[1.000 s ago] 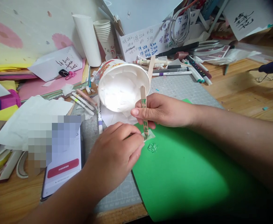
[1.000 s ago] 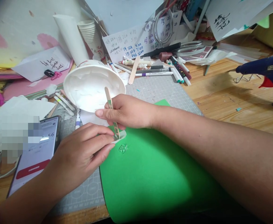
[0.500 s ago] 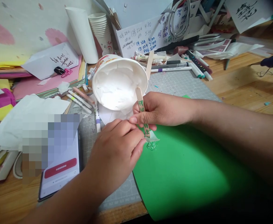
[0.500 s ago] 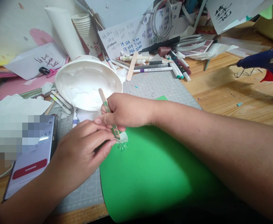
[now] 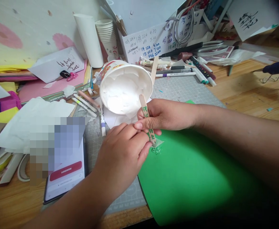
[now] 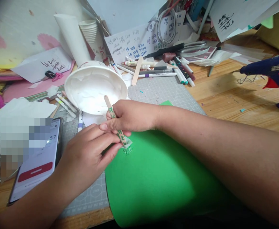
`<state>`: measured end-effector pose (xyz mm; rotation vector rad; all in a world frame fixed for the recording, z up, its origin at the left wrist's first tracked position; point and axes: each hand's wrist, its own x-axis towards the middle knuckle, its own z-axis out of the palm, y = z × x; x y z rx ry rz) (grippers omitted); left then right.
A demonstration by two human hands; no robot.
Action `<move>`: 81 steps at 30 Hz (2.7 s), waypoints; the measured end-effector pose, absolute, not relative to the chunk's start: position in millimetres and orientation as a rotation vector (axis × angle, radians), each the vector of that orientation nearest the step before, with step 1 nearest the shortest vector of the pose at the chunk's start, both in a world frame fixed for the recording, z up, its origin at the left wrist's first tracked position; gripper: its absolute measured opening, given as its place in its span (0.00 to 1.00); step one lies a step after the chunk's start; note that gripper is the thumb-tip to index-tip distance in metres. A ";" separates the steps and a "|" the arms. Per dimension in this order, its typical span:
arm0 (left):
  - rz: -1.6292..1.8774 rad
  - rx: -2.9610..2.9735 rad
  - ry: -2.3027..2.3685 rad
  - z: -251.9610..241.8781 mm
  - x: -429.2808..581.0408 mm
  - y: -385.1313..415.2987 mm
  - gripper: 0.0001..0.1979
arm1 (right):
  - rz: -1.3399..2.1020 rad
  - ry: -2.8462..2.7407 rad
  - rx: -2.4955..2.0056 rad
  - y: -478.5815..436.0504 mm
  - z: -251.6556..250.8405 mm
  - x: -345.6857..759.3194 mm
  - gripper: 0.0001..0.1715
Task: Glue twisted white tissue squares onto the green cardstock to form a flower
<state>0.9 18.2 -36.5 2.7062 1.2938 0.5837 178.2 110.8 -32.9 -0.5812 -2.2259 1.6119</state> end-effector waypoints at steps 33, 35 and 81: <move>0.652 2.726 1.197 -31.4 0.4 5.9 0.09 | 0.574 -2.517 -0.548 111.4 -43.8 182.3 0.11; 0.624 2.723 1.218 -31.7 -0.1 6.0 0.08 | 0.562 -2.489 -0.565 111.5 -43.9 183.8 0.10; 0.873 2.693 1.264 -40.8 6.7 25.8 0.07 | 1.281 -2.585 -0.578 120.4 -0.5 212.0 0.14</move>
